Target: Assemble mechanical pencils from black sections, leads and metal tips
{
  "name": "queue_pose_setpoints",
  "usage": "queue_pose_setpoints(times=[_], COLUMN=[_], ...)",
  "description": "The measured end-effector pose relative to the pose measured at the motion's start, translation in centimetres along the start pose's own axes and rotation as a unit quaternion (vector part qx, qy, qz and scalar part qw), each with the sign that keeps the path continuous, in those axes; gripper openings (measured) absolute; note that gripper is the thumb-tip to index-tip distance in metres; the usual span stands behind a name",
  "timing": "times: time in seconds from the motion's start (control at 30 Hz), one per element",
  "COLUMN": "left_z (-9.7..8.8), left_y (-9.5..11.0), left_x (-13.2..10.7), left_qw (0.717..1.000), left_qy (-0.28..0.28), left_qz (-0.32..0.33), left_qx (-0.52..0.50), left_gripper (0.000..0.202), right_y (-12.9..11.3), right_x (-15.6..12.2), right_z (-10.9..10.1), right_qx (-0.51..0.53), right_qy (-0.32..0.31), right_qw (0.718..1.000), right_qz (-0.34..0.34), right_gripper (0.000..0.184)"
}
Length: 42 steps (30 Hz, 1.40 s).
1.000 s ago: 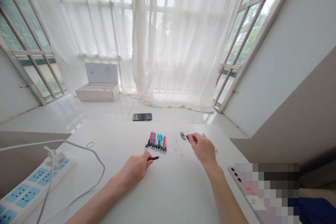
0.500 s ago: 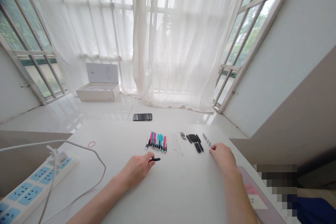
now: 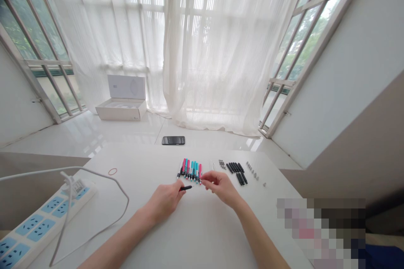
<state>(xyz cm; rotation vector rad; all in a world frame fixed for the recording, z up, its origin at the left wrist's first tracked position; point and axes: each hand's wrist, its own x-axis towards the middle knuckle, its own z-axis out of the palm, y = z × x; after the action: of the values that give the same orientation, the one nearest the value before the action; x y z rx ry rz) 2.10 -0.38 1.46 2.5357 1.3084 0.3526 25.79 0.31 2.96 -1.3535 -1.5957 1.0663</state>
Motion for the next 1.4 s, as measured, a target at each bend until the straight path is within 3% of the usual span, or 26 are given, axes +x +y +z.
queue_pose_setpoints(times=[0.13, 0.5, 0.83, 1.17, 1.3, 1.4], left_z=[0.4, 0.5, 1.0, 0.8, 0.4, 0.3], left_y=[-0.4, -0.5, -0.9, -0.8, -0.5, -0.5], left_x=[0.0, -0.1, -0.1, -0.1, -0.2, -0.2], left_qw=[1.000, 1.000, 0.998, 0.997, 0.996, 0.995], left_qy=[0.018, 0.021, 0.041, 0.050, 0.051, 0.057], left_qz=[0.007, 0.012, 0.033, 0.056, 0.073, 0.078], left_qx=[0.005, 0.016, 0.028, 0.013, -0.003, -0.006], left_gripper=[0.008, 0.011, 0.011, 0.013, 0.016, 0.021], right_y=[0.6, 0.8, 1.0, 1.3, 1.3, 1.0], right_x=[-0.1, -0.3, -0.6, -0.8, -1.0, -1.2], right_z=[2.3, 2.8, 4.2, 4.0, 4.3, 4.4], right_qx=[-0.001, -0.066, -0.100, -0.239, -0.302, -0.313], right_qy=[-0.038, -0.022, 0.021, -0.005, -0.012, -0.022], right_qw=[0.999, 0.997, 0.988, 0.951, 0.937, 0.934], right_qz=[-0.011, -0.041, -0.119, -0.194, -0.174, -0.172], right_gripper=[0.019, 0.019, 0.023, 0.040, 0.050, 0.045])
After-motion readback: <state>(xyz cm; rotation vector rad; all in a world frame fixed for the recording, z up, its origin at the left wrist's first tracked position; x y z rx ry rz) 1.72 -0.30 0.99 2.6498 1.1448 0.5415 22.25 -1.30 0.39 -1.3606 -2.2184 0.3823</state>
